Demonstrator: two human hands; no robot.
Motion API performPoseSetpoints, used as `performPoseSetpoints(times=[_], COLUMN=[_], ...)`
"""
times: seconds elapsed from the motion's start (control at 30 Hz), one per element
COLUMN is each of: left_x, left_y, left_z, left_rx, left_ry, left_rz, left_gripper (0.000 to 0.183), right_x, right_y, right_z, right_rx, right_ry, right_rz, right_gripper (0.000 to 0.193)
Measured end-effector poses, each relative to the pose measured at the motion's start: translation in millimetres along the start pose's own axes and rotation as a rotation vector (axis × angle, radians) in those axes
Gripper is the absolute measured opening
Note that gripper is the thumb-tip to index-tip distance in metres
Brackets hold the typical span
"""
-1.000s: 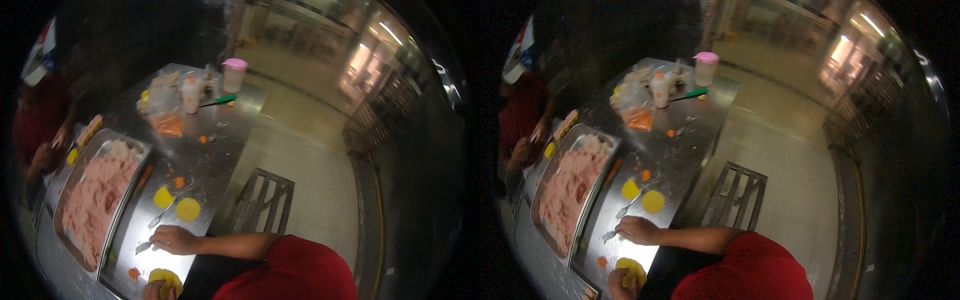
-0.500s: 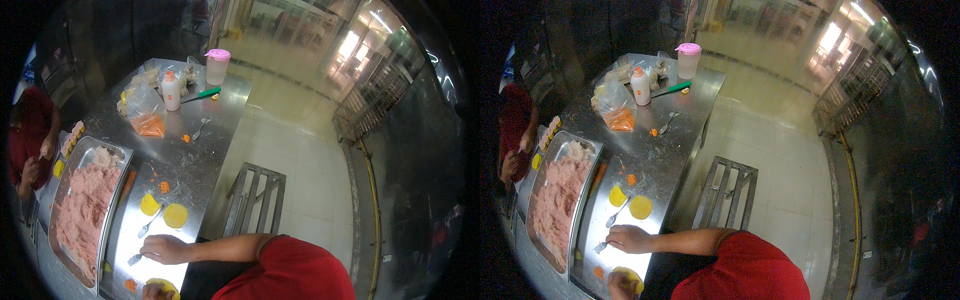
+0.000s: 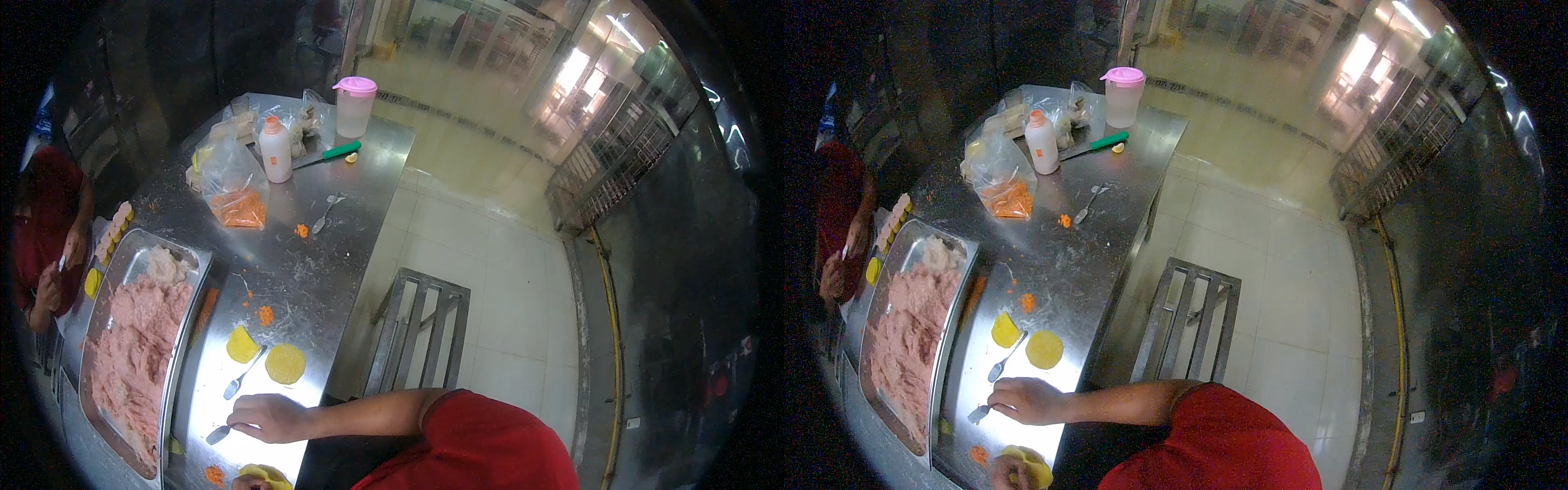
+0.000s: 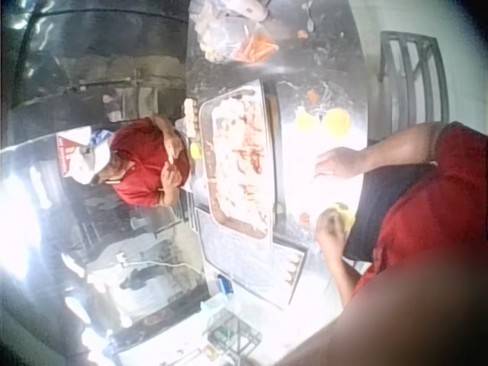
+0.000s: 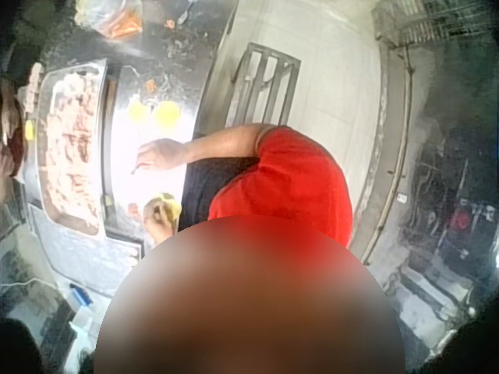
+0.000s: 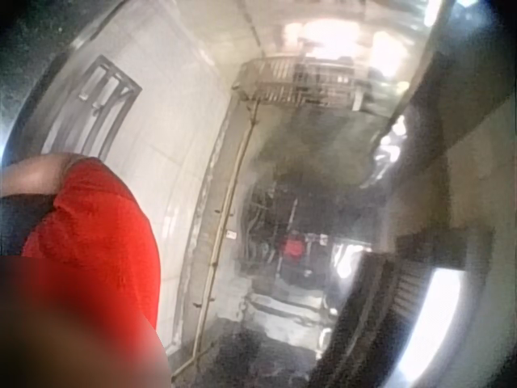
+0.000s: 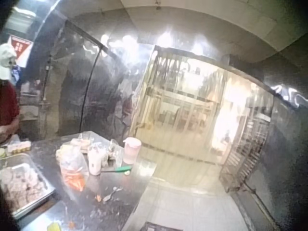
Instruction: The person scoops pink minced meat onto yellow circular wrappers, folds them into small round parcels, and places them on a metal tray. The process is repeated multiple times with consistent hand motions.
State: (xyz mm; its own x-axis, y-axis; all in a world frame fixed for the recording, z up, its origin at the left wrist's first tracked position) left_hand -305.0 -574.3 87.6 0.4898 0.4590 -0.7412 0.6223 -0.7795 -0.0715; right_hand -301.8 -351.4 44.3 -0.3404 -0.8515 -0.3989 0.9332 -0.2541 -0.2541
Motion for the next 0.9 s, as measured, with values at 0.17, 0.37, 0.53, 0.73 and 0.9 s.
performPoseSetpoints(times=[0.17, 0.37, 0.53, 0.73, 0.9], left_x=[-8.7, 4.5, 18.4, 35.8, 59.9], left_y=[24.1, 24.5, 25.5, 38.5, 55.2], left_z=[29.4, 41.5, 32.0, 35.1, 58.5], left_rx=[-0.233, -0.148, -0.125, 0.025, -0.215], left_ry=[0.629, 1.549, 1.910, 2.174, 2.112], left_rz=[-0.345, -0.554, -0.560, -0.504, -0.641], left_gripper=[0.028, 0.059, 0.067, 0.069, 0.036], right_x=[-1.4, -1.3, -0.5, -1.7, -5.4], right_y=[0.3, -0.4, -1.0, -1.0, -2.3], right_z=[1.2, 0.9, -0.8, -3.3, 2.8], right_rx=[-0.017, -0.019, 0.037, 0.036, 0.035], right_ry=[0.003, -0.009, 0.001, 0.013, -0.018], right_rz=[-0.027, -0.034, -0.029, -0.049, -0.049], right_gripper=[0.010, 0.012, 0.013, 0.016, 0.018])
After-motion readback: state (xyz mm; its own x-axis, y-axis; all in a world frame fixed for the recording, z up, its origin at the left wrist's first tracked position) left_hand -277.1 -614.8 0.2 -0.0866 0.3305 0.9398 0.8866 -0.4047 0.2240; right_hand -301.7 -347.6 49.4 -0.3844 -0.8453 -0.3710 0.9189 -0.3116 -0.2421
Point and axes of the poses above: each hand's wrist, its own y-axis away from the middle knuckle, its own x-axis out of the palm, z = x × y, the point moved 5 cm from there along -y, towards the middle knuckle, and after that the axes turned 12 degrees about x, right-handed, at the moved point
